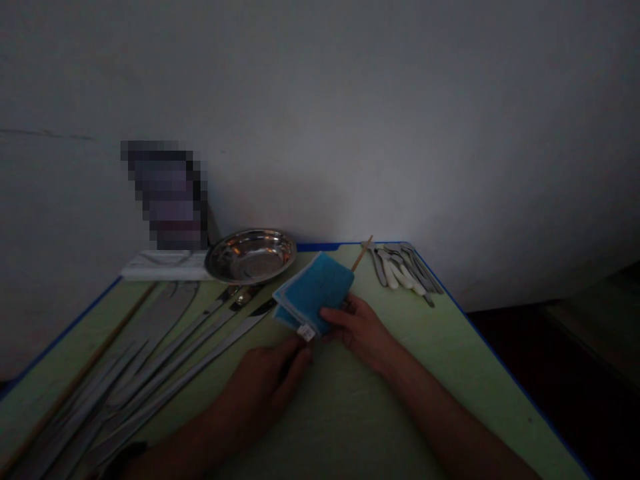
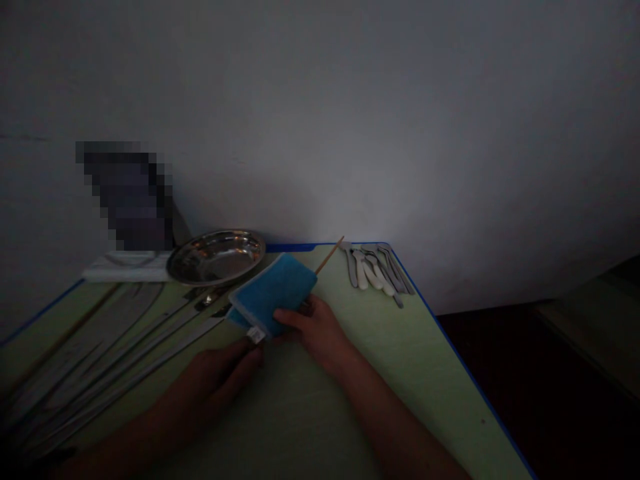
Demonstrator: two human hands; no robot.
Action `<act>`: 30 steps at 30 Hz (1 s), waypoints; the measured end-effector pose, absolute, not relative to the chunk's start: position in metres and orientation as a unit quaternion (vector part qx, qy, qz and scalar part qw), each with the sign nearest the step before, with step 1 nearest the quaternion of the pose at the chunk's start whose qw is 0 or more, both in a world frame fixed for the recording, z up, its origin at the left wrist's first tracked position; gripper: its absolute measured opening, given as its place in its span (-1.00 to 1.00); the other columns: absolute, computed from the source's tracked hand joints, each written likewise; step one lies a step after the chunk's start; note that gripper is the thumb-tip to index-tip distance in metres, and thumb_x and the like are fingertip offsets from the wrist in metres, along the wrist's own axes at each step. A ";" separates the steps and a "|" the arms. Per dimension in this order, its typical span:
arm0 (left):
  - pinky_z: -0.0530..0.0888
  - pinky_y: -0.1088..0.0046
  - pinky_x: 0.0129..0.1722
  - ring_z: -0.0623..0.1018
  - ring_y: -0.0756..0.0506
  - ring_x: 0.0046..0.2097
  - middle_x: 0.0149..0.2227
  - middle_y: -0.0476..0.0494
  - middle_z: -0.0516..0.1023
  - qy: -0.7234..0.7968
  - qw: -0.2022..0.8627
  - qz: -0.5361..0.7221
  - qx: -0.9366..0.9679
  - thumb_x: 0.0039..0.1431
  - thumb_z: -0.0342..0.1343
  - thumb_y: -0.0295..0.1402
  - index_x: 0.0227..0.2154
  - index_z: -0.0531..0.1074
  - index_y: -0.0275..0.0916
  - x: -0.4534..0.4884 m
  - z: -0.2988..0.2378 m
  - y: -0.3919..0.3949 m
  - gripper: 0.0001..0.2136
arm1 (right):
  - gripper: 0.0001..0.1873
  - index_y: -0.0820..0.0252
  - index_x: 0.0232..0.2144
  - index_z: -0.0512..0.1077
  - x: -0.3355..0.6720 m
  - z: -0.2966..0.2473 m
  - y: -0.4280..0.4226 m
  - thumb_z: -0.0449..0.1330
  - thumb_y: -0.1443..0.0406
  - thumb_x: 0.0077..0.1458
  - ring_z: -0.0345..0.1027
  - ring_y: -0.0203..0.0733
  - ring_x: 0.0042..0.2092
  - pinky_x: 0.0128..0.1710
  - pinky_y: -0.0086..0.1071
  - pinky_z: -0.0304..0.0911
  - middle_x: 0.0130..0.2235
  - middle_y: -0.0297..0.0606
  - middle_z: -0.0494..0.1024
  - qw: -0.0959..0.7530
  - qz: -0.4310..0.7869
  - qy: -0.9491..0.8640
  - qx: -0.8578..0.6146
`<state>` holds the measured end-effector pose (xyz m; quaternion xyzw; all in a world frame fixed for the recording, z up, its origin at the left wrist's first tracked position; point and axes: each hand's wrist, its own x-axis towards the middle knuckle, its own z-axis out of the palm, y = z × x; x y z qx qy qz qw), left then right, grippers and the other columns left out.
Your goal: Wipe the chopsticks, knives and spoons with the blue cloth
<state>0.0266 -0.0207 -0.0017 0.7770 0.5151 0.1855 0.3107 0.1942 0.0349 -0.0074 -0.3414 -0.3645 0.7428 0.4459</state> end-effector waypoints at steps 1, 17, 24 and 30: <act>0.34 0.44 -0.46 0.49 -0.08 -0.47 -0.48 -0.08 0.50 0.520 0.314 0.185 0.773 0.27 -0.25 -0.23 -0.35 0.35 -0.25 0.027 -0.002 -0.020 -0.69 | -0.58 0.22 -0.25 0.38 0.194 -0.008 0.035 0.36 0.31 -0.25 0.43 -0.28 -0.37 -0.46 -0.43 0.38 -0.28 -0.28 0.55 0.437 0.744 -0.374 -0.340; 0.26 0.54 -0.57 0.38 0.00 -0.58 -0.63 0.01 0.40 0.520 0.300 0.182 0.779 0.25 -0.20 -0.22 -0.54 0.41 -0.26 0.027 -0.001 -0.016 -0.62 | -0.61 0.19 -0.27 0.39 0.190 -0.010 0.033 0.24 0.07 -0.10 0.40 -0.25 -0.43 -0.53 -0.40 0.33 -0.31 -0.25 0.53 0.433 0.725 -0.402 -0.355; 0.20 0.59 -0.62 0.31 0.05 -0.61 -0.68 0.04 0.33 0.489 0.288 0.192 0.800 0.22 -0.15 -0.28 -0.62 0.37 -0.26 0.027 -0.004 -0.015 -0.64 | -0.62 0.18 -0.46 0.35 0.185 -0.017 0.035 0.18 -0.02 -0.08 0.33 -0.27 -0.49 -0.52 -0.40 0.26 -0.56 -0.38 0.37 0.486 0.702 -0.345 -0.390; 0.17 0.58 -0.60 0.28 0.09 -0.64 -0.67 0.07 0.28 0.429 0.277 0.175 0.842 0.27 -0.17 -0.29 -0.57 0.35 -0.26 0.023 -0.012 -0.017 -0.65 | -0.64 0.17 -0.50 0.34 0.184 -0.017 0.036 0.20 0.00 -0.11 0.29 -0.28 -0.49 -0.49 -0.39 0.25 -0.59 -0.41 0.35 0.532 0.657 -0.320 -0.427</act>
